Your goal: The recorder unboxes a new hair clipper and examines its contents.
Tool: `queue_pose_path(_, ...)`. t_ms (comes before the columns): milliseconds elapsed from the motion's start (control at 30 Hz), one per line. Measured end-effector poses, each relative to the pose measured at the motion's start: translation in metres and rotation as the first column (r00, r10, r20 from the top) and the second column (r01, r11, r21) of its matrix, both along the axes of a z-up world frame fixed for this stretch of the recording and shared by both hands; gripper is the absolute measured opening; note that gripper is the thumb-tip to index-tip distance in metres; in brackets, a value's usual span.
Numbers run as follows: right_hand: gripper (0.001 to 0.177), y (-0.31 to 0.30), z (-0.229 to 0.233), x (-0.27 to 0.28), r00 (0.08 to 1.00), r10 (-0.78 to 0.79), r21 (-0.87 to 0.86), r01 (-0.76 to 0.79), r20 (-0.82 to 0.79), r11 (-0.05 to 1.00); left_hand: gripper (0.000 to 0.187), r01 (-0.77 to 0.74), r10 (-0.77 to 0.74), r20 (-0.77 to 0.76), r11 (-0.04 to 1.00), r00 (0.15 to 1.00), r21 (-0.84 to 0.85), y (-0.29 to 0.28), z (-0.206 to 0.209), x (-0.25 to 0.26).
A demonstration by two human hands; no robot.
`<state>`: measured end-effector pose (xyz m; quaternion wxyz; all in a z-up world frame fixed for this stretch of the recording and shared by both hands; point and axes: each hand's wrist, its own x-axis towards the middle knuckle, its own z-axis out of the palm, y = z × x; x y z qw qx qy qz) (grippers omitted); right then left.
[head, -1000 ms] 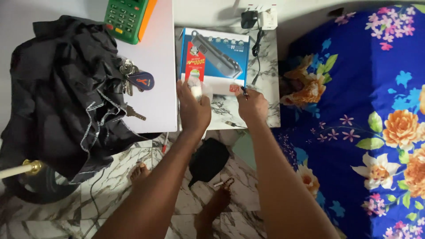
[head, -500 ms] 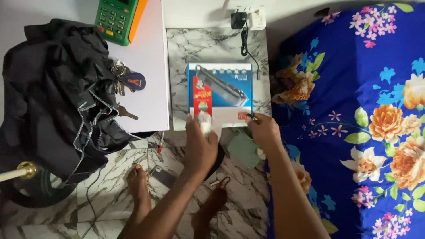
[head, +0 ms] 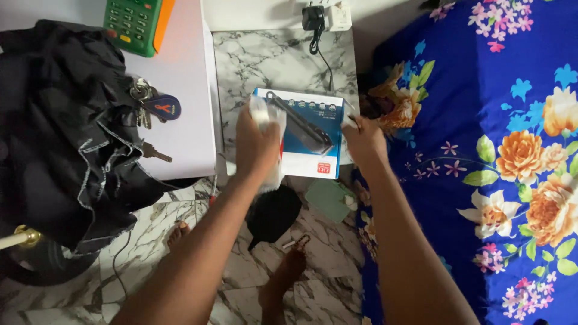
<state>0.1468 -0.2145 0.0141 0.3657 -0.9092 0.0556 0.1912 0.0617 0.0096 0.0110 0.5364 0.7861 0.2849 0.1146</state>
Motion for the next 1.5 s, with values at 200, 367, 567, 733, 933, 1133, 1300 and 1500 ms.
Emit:
queue_pose_path(200, 0.040, -0.004, -0.043, -0.014, 0.984, 0.005, -0.147, -0.031, -0.175, 0.989, 0.055, 0.021, -0.055, -0.294, 0.993, 0.954, -0.118, -0.001, 0.017, 0.022)
queue_pose_path(367, 0.047, -0.017, 0.007, -0.047, 0.940, 0.009, -0.190, -0.079, -0.342, 0.979, 0.066, 0.196, -0.202, 0.061, 0.976, 0.977, 0.092, -0.001, -0.022, 0.008)
queue_pose_path(567, 0.059, -0.010, 0.005, -0.048, 0.989, -0.095, -0.220, 0.068, -0.112, 0.973, 0.068, 0.227, -0.213, -0.141, 0.970, 0.967, 0.086, -0.014, 0.016, -0.021)
queue_pose_path(733, 0.068, 0.010, 0.003, -0.049, 0.968, -0.029, -0.218, -0.026, -0.249, 0.976, 0.075, 0.285, -0.253, -0.172, 0.937, 0.952, 0.203, -0.039, -0.023, -0.025)
queue_pose_path(933, 0.085, 0.008, -0.004, -0.064, 0.909, -0.099, -0.217, 0.010, -0.405, 0.976, 0.078, 0.317, -0.296, -0.123, 0.923, 0.947, 0.220, -0.063, -0.022, -0.021)
queue_pose_path(1133, 0.072, 0.002, -0.038, -0.104, 0.861, -0.045, -0.131, -0.026, -0.506, 0.991, 0.086, 0.495, -0.475, -0.306, 0.869, 0.825, -0.015, -0.068, -0.018, -0.009)
queue_pose_path(1300, 0.058, 0.016, -0.056, -0.137, 0.758, -0.218, 0.121, 0.364, -0.615, 0.924, 0.081, 0.624, -0.601, -0.214, 0.779, 0.770, 0.055, -0.070, -0.010, -0.006)
queue_pose_path(1500, 0.036, 0.023, -0.188, -0.169, 0.733, -0.210, 0.322, 0.513, -0.647, 0.796, 0.066, 0.531, -0.519, -0.213, 0.847, 0.828, 0.001, -0.061, 0.040, -0.027)
